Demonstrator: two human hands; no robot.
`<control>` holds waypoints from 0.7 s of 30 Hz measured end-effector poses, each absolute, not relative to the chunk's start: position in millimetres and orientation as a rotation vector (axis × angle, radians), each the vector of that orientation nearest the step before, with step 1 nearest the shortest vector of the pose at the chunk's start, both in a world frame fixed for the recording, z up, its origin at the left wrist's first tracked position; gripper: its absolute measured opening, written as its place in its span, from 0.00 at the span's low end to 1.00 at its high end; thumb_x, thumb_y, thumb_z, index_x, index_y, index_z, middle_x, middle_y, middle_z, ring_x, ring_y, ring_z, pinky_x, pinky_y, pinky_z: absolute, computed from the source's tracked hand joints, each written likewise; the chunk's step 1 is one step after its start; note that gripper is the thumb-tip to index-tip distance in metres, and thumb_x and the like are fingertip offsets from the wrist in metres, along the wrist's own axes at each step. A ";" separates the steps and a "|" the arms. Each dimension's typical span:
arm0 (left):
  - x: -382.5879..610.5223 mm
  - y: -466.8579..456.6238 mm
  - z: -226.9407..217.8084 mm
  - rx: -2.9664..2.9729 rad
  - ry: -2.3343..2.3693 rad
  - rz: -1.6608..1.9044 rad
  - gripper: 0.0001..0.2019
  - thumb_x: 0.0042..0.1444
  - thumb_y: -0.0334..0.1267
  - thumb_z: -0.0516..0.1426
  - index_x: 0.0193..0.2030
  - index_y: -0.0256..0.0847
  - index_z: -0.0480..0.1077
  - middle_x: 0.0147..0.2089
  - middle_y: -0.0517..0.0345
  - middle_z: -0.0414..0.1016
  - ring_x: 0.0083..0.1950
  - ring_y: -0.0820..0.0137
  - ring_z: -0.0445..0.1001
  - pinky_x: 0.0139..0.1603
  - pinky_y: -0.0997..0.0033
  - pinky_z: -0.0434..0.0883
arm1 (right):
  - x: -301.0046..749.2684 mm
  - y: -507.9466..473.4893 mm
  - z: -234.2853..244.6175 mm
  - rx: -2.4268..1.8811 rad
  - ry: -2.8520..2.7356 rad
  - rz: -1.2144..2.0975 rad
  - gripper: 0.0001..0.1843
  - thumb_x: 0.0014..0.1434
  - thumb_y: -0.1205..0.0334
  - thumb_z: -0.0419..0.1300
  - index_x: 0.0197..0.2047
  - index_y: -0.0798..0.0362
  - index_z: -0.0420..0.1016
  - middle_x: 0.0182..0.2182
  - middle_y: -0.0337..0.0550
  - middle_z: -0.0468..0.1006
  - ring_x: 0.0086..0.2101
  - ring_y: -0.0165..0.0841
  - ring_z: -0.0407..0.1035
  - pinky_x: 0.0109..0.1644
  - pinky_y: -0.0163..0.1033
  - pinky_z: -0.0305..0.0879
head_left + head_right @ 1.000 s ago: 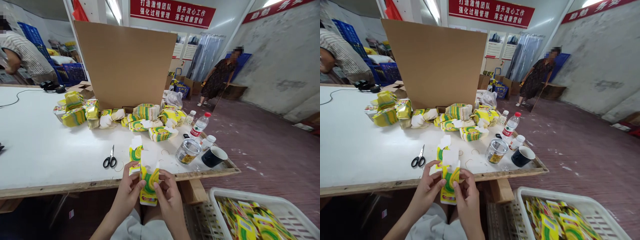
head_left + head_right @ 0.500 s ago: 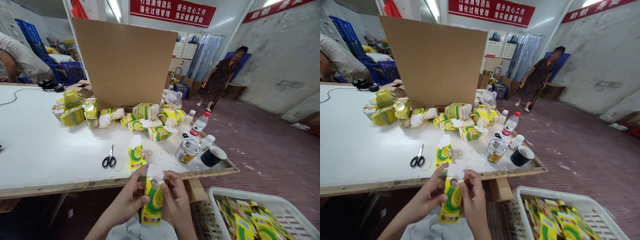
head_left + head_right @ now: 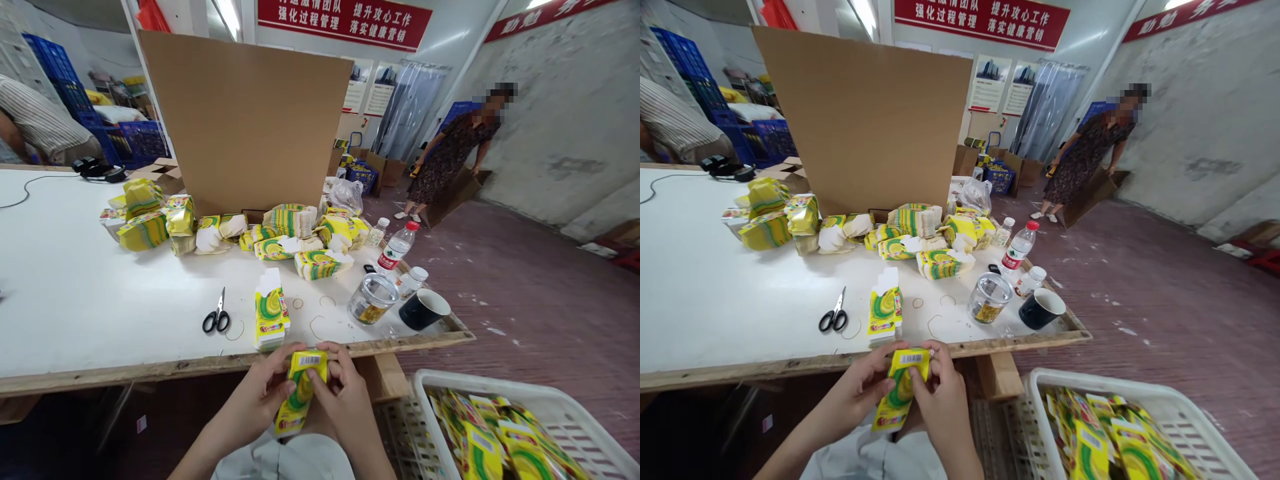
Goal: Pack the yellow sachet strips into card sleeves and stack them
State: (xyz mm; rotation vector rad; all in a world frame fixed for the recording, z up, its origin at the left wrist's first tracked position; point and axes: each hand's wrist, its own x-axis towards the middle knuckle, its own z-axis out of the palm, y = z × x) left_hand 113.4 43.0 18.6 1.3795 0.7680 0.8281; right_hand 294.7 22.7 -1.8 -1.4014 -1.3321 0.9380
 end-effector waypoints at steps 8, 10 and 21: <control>118.4 43.7 19.8 1.172 0.678 0.860 0.30 0.60 0.42 0.61 0.67 0.43 0.62 0.51 0.44 0.81 0.49 0.57 0.80 0.50 0.62 0.74 | 289.6 25.7 9.2 -1.444 -1.396 0.920 0.21 0.56 0.58 0.62 0.52 0.51 0.67 0.20 0.30 0.71 0.20 0.30 0.63 0.25 0.32 0.56; 119.0 44.0 20.5 1.156 0.695 0.867 0.29 0.59 0.42 0.62 0.66 0.43 0.63 0.50 0.45 0.81 0.48 0.59 0.80 0.49 0.64 0.74 | 291.6 26.4 8.8 -1.445 -1.390 0.939 0.21 0.56 0.56 0.64 0.51 0.52 0.68 0.19 0.30 0.72 0.21 0.30 0.64 0.26 0.32 0.57; 134.9 45.8 23.8 1.083 0.670 0.929 0.23 0.53 0.40 0.66 0.57 0.41 0.73 0.42 0.51 0.84 0.42 0.63 0.80 0.41 0.71 0.73 | 300.5 27.7 12.4 -1.196 -1.116 0.982 0.14 0.54 0.51 0.68 0.40 0.51 0.81 0.36 0.47 0.83 0.37 0.40 0.77 0.41 0.40 0.73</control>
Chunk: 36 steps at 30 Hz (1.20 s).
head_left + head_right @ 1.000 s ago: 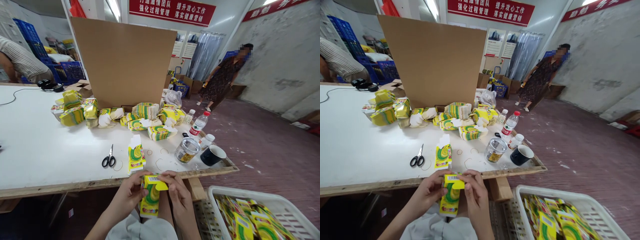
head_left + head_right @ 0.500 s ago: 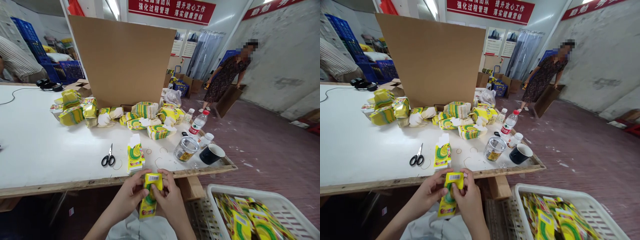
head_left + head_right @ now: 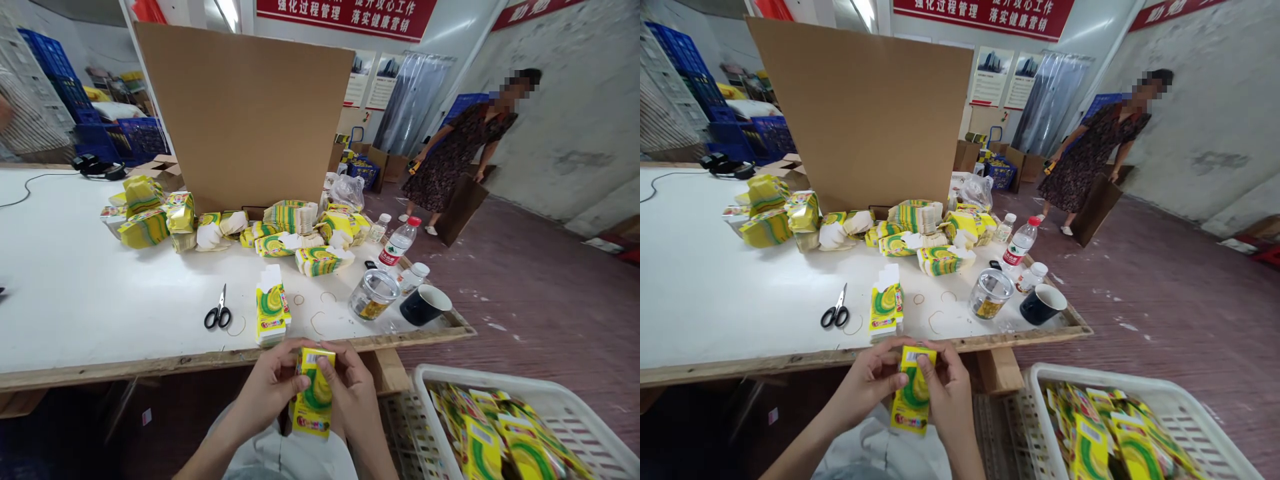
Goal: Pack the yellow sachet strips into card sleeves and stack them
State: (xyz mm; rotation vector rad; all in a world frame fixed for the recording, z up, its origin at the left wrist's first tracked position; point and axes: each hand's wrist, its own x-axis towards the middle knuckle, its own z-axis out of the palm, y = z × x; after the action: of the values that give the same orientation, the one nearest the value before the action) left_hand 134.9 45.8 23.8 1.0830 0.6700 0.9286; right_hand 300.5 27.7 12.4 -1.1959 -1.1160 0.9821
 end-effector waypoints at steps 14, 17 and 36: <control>112.5 75.6 -14.5 1.987 1.399 1.111 0.31 0.58 0.33 0.60 0.69 0.43 0.60 0.71 0.43 0.62 0.73 0.51 0.56 0.72 0.36 0.50 | 359.3 8.0 7.8 -0.953 -0.254 0.335 0.12 0.56 0.48 0.67 0.34 0.47 0.75 0.40 0.41 0.81 0.43 0.38 0.75 0.50 0.46 0.70; 102.5 86.4 -28.6 2.192 1.494 1.003 0.23 0.61 0.31 0.56 0.63 0.42 0.67 0.66 0.45 0.70 0.68 0.55 0.66 0.71 0.34 0.52 | 351.5 11.0 -10.3 -1.044 -0.214 0.663 0.17 0.50 0.47 0.70 0.36 0.50 0.78 0.34 0.44 0.82 0.35 0.38 0.76 0.41 0.46 0.72; 123.1 52.3 -4.5 1.103 0.951 1.379 0.23 0.58 0.46 0.63 0.60 0.45 0.72 0.63 0.45 0.74 0.66 0.54 0.69 0.66 0.54 0.67 | 267.3 39.6 -6.5 -1.120 -0.438 1.327 0.31 0.36 0.49 0.79 0.41 0.52 0.76 0.30 0.40 0.83 0.26 0.29 0.71 0.27 0.29 0.64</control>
State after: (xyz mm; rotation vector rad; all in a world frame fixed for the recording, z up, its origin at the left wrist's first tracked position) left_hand 123.1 52.3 -4.5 1.1031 0.9507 1.3788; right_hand 267.3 39.6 -6.5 -1.1196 -0.4383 1.3268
